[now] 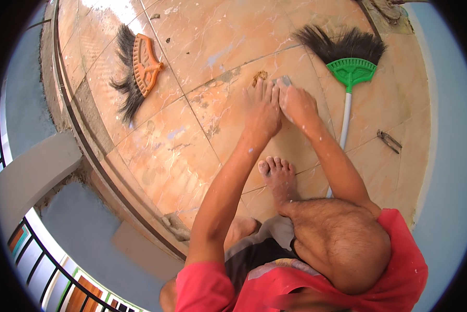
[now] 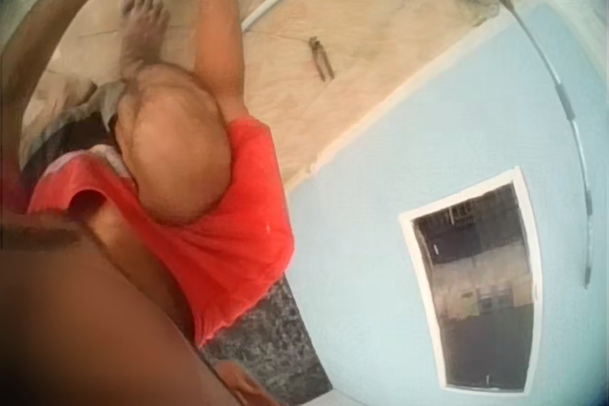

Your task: The person scrubs a tiled floor with a small brush and then sweeps the area with a broom. They are sitting on the floor while performing the cleaning task.

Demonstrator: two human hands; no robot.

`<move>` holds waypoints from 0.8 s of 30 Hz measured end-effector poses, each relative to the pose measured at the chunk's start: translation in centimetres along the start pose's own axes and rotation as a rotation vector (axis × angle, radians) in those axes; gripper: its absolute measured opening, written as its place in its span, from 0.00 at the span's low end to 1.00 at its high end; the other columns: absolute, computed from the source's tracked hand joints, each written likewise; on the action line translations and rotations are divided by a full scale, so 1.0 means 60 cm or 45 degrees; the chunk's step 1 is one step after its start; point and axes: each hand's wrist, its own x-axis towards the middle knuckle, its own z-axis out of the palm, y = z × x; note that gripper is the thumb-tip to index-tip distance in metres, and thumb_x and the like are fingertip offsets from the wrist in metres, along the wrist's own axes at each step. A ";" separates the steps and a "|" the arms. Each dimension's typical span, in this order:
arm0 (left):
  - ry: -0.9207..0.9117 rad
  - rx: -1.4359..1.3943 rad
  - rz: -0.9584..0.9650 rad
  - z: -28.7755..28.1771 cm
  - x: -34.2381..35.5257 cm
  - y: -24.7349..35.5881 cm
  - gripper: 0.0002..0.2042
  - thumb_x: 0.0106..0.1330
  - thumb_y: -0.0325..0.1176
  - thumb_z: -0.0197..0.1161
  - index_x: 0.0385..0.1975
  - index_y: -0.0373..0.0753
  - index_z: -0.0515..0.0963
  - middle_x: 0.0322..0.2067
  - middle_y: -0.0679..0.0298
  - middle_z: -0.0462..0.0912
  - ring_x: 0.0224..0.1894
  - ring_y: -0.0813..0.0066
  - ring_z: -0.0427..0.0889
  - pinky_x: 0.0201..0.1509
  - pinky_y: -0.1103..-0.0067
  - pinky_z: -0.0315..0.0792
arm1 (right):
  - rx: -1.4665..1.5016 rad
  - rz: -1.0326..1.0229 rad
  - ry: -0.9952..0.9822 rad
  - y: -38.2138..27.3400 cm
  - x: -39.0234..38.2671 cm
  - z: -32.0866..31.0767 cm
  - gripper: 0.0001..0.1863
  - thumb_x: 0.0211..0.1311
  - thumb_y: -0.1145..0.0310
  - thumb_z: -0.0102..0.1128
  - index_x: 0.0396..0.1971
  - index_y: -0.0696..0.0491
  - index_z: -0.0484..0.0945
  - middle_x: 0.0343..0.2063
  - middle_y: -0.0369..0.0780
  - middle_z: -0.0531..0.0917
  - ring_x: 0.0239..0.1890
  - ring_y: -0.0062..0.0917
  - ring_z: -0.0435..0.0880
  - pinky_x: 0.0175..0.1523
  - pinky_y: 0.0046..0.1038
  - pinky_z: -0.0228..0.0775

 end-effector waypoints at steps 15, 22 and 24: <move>0.082 0.047 -0.314 -0.239 -0.273 -0.340 0.39 0.69 0.33 0.67 0.78 0.34 0.58 0.75 0.45 0.65 0.78 0.47 0.62 0.82 0.62 0.58 | 0.240 -0.469 -0.243 -0.015 -0.115 0.127 0.33 0.71 0.59 0.60 0.75 0.43 0.67 0.33 0.59 0.86 0.36 0.58 0.86 0.44 0.55 0.78; -0.618 0.172 -0.713 -0.295 -0.523 -0.344 0.39 0.70 0.35 0.64 0.80 0.38 0.55 0.77 0.53 0.64 0.80 0.52 0.60 0.82 0.59 0.58 | 0.121 -0.743 -0.398 0.024 -0.244 0.146 0.33 0.74 0.58 0.58 0.77 0.41 0.66 0.29 0.56 0.86 0.34 0.55 0.86 0.39 0.51 0.79; -0.647 0.162 -0.784 -0.303 -0.557 -0.330 0.39 0.72 0.35 0.64 0.81 0.39 0.55 0.77 0.53 0.65 0.80 0.52 0.61 0.82 0.60 0.59 | 0.067 -0.759 -0.453 0.014 -0.232 0.126 0.32 0.75 0.57 0.57 0.77 0.40 0.66 0.28 0.56 0.86 0.33 0.55 0.86 0.39 0.51 0.79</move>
